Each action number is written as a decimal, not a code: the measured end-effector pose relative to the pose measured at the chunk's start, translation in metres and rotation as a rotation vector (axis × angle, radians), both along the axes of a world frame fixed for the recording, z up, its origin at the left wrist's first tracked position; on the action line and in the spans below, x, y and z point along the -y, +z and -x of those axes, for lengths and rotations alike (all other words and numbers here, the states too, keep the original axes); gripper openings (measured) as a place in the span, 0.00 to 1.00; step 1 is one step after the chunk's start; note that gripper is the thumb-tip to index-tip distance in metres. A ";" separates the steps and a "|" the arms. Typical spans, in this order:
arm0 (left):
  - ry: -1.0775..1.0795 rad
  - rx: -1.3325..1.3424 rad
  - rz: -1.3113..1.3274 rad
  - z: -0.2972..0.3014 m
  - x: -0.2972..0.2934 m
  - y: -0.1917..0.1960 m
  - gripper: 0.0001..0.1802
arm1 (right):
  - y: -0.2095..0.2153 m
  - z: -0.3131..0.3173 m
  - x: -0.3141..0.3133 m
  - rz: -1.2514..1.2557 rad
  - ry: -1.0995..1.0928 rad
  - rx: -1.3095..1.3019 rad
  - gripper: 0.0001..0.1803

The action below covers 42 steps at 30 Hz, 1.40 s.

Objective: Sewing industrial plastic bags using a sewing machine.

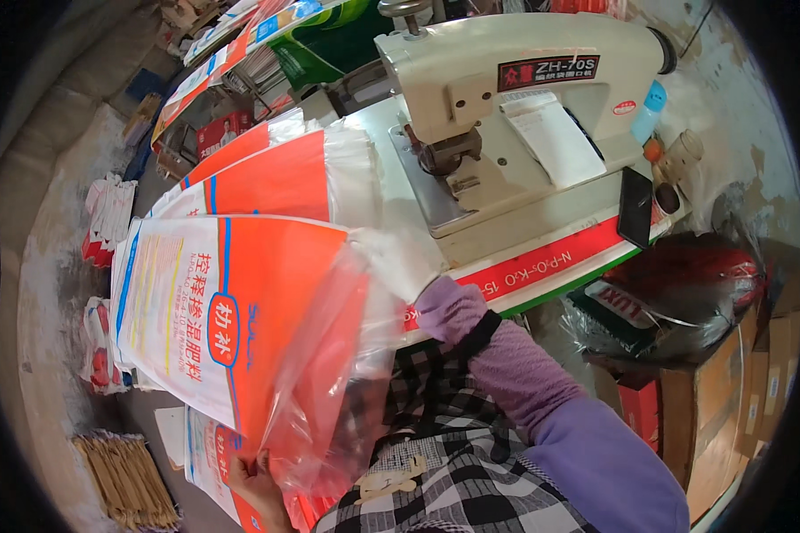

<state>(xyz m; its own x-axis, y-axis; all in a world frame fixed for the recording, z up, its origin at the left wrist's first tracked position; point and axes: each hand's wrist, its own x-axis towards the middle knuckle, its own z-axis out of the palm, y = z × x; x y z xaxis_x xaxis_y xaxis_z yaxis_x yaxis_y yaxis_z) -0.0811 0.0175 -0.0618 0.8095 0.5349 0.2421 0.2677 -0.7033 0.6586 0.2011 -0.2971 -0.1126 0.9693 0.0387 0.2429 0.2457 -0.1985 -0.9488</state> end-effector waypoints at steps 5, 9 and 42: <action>-0.300 -0.109 -0.350 0.020 -0.004 0.003 0.10 | 0.037 -0.017 0.005 0.689 0.055 0.065 0.12; -0.321 -0.162 -0.377 0.044 -0.021 -0.026 0.11 | 0.045 -0.039 -0.023 0.672 0.131 1.022 0.12; -1.524 0.101 -0.709 -0.456 0.267 -0.018 0.12 | -0.053 0.191 0.125 -0.046 -0.217 -0.107 0.22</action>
<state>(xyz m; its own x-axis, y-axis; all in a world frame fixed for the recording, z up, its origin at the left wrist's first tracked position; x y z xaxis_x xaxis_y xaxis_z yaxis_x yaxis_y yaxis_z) 0.3747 -0.2493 -0.0801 0.4167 -0.8958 0.1545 -0.9088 -0.4070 0.0913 0.0103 -0.4221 -0.1658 0.9740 -0.1823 0.1349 0.0994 -0.1916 -0.9764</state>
